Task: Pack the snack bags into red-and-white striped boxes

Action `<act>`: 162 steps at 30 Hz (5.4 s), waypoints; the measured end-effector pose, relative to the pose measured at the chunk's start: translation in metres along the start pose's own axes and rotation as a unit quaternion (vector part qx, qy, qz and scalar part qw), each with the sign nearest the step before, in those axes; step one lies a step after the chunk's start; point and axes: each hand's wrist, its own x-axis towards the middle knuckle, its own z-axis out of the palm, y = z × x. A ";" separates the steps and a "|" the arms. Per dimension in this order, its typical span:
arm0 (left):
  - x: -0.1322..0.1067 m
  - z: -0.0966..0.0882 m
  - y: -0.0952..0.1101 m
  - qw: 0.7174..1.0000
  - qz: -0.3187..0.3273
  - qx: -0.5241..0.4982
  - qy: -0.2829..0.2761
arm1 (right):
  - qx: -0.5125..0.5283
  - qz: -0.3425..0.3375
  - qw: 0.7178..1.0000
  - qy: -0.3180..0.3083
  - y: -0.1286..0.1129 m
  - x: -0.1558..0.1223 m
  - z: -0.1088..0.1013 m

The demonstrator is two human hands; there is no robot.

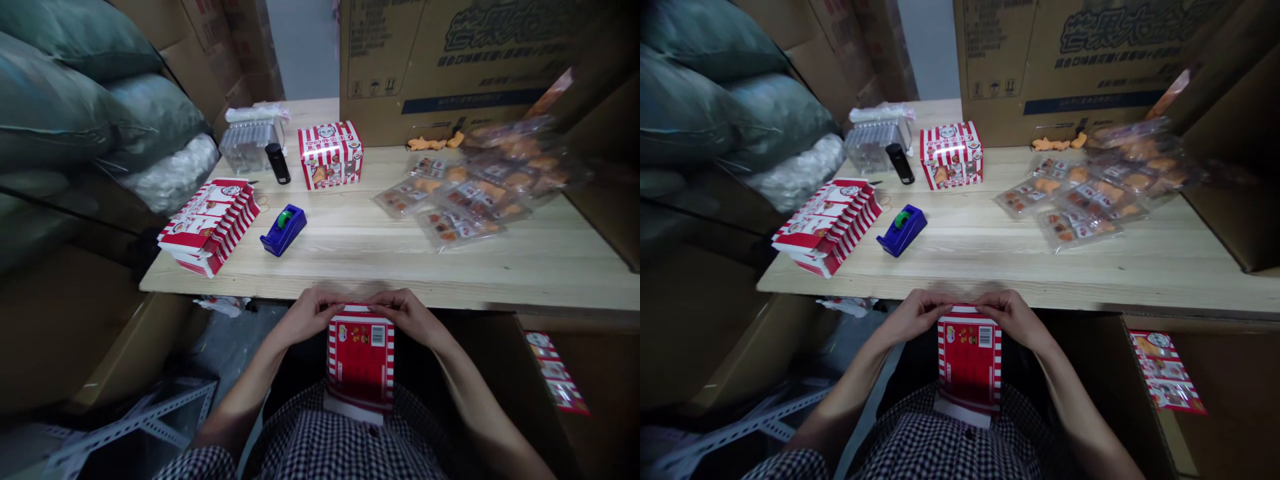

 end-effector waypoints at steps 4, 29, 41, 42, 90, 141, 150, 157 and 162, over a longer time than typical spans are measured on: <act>-0.013 0.008 0.005 0.996 0.058 0.062 0.032 | -0.038 -0.016 0.999 0.027 0.003 -0.014 0.004; -0.043 -0.002 0.013 0.949 0.282 0.137 0.015 | 0.141 0.085 0.976 0.141 -0.048 -0.050 0.042; -0.053 -0.025 0.027 0.925 0.316 0.206 -0.046 | 0.368 0.196 0.899 0.135 -0.078 -0.054 0.057; -0.056 -0.025 0.029 0.924 0.321 0.202 -0.049 | 0.369 0.193 0.900 0.130 -0.080 -0.059 0.061; 0.009 0.038 -0.027 0.991 0.124 -0.025 0.039 | 0.029 -0.056 0.978 0.200 0.018 -0.065 0.020; 0.009 -0.154 -0.075 0.879 -0.043 -0.209 0.427 | 0.166 -0.020 0.918 0.359 -0.024 -0.028 0.007; -0.001 -0.137 -0.073 0.831 -0.032 -0.108 0.544 | 0.122 -0.148 0.870 0.455 -0.070 -0.027 0.011; 0.004 -0.048 0.052 0.864 0.089 -0.140 0.476 | -0.224 -0.409 0.772 0.432 -0.101 -0.023 0.021; 0.018 0.020 0.128 0.922 0.112 -0.252 0.272 | -0.327 -0.445 0.756 0.352 -0.078 -0.011 0.018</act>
